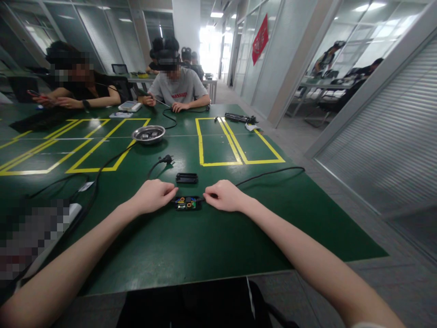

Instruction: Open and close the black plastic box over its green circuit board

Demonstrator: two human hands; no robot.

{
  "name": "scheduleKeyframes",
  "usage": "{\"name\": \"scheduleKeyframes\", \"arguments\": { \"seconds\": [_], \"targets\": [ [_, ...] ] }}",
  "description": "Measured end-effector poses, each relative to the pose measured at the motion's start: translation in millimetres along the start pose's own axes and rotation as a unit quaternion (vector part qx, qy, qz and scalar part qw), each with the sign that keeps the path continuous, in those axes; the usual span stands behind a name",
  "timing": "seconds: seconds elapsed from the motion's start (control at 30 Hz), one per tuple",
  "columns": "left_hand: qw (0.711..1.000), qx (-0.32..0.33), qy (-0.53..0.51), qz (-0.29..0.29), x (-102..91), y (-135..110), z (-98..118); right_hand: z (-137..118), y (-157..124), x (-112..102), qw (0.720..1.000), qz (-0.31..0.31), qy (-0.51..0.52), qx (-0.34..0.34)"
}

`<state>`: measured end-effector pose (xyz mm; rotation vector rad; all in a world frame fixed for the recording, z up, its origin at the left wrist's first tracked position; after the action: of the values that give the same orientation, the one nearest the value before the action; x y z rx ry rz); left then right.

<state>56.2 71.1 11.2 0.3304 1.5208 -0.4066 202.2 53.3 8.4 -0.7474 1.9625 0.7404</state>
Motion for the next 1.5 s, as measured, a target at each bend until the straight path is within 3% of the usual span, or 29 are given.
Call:
{"name": "scheduleKeyframes", "arguments": {
  "seconds": [0.23, 0.47, 0.77, 0.9, 1.2, 1.4, 1.5],
  "targets": [
    [0.999, -0.005, 0.005, -0.042, 9.3, -2, 7, -3, 2, 8, 0.999, -0.016, 0.046, -0.002],
    [0.999, -0.006, 0.002, -0.049, 10.1, -3, 9, 1, 1, 9, 0.997, -0.026, 0.074, 0.017],
    [0.998, 0.034, 0.01, -0.044, 9.9, -4, 18, -20, 4, 1, 0.998, 0.008, -0.064, -0.022],
    [0.999, 0.026, 0.0, -0.034, 9.6, -3, 14, -10, 5, 6, 0.999, -0.002, -0.038, 0.008],
    [0.999, -0.003, 0.021, -0.032, 9.4, 1, 7, 13, 7, 7, 0.986, 0.065, -0.067, 0.138],
    [1.0, -0.01, 0.023, -0.008, 5.8, 4, 2, 14, 12, 5, 0.984, 0.073, -0.067, 0.149],
    [0.999, -0.007, -0.006, 0.041, 0.4, 3, -3, 15, 12, 3, 0.985, 0.087, -0.064, 0.138]
  ]
}}
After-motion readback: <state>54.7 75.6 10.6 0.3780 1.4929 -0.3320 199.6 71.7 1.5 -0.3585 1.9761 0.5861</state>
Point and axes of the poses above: each hand's wrist, its own y-axis towards the middle knuckle, its own x-axis out of the palm, z = x × y, the point moved 10 cm from there along y, towards the middle knuckle, and after that the axes turned 4 degrees about y, right-handed, at the moved point
